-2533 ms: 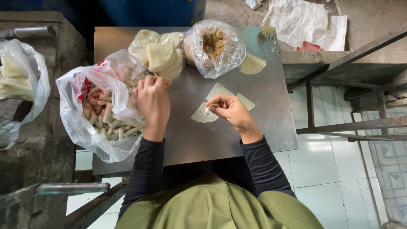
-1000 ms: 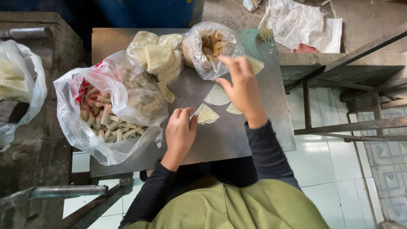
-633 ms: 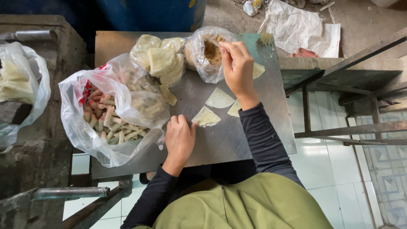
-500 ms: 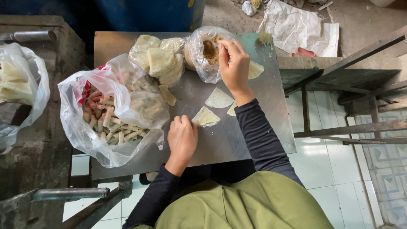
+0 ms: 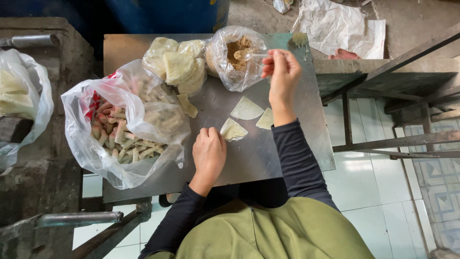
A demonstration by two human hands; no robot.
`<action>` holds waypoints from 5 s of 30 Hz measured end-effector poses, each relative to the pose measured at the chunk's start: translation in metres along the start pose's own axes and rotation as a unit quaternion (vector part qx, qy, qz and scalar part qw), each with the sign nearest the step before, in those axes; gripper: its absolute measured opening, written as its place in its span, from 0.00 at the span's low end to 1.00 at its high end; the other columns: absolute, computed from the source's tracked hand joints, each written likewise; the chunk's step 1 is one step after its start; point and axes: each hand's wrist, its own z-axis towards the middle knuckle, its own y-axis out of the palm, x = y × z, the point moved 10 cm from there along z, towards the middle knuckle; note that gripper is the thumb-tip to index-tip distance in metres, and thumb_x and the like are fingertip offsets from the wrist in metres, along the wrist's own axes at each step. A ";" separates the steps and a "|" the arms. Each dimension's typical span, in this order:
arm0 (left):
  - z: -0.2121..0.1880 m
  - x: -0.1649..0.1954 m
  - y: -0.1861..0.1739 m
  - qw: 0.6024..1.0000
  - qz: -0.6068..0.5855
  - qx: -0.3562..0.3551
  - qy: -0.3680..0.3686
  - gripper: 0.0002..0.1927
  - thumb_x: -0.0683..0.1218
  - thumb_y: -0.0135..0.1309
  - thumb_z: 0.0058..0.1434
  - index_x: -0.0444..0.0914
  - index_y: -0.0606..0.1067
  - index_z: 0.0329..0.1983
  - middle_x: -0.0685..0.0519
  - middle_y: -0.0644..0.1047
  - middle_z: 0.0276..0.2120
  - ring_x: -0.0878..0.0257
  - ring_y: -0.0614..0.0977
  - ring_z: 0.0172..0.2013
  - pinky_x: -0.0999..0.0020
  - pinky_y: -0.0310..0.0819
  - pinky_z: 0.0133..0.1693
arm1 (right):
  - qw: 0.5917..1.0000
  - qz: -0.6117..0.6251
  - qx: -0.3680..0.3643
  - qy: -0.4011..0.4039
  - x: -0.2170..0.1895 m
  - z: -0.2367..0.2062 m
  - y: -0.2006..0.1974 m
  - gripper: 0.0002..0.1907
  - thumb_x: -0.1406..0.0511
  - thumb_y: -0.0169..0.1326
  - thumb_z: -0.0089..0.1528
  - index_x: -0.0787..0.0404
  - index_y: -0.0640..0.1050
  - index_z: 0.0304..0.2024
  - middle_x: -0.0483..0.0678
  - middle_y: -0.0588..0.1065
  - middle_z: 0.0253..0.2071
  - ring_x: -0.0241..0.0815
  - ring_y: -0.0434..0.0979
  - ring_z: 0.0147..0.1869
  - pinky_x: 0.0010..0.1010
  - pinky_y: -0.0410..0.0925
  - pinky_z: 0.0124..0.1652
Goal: The person sits at a metal table and folds thin translucent wrappers around a brown filling taken from a plastic-lined container, pressing the edges closed by hand and stacking the finished filled pieces on the table. They repeat this cycle one piece at a time throughout the episode.
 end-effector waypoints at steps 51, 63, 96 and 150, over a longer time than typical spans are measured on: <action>0.015 0.006 -0.011 0.981 -0.187 -0.043 0.003 0.05 0.41 0.59 0.60 0.38 0.78 0.39 0.49 0.80 0.36 0.50 0.83 0.34 0.58 0.75 0.35 | 0.855 -0.395 -0.198 -0.270 -0.084 -0.074 0.086 0.24 0.78 0.50 0.63 0.69 0.71 0.63 0.56 0.68 0.53 0.51 0.74 0.51 0.38 0.70 0.52; 0.011 0.024 -0.010 0.981 -0.052 -0.062 0.178 0.05 0.46 0.61 0.58 0.43 0.80 0.36 0.58 0.81 0.37 0.59 0.80 0.40 0.60 0.66 0.45 | 0.831 -0.532 -0.152 -0.062 -0.002 -0.189 0.013 0.09 0.67 0.59 0.62 0.62 0.74 0.41 0.52 0.70 0.44 0.56 0.72 0.50 0.45 0.66 0.50; 0.021 0.008 -0.002 0.979 -0.112 -0.079 0.151 0.06 0.47 0.63 0.57 0.41 0.80 0.33 0.54 0.81 0.31 0.55 0.81 0.36 0.56 0.64 0.42 | 0.856 -0.398 -0.312 -0.108 0.001 -0.174 0.051 0.10 0.76 0.55 0.59 0.63 0.81 0.41 0.52 0.76 0.39 0.55 0.77 0.47 0.41 0.71 0.45; 0.028 -0.016 0.007 0.997 -0.027 0.067 0.005 0.07 0.48 0.63 0.54 0.43 0.78 0.34 0.53 0.73 0.38 0.52 0.73 0.45 0.53 0.58 0.44 | 0.841 -0.495 -0.206 -0.073 0.043 -0.150 0.028 0.05 0.63 0.64 0.56 0.53 0.81 0.32 0.50 0.66 0.44 0.54 0.66 0.52 0.48 0.58 0.49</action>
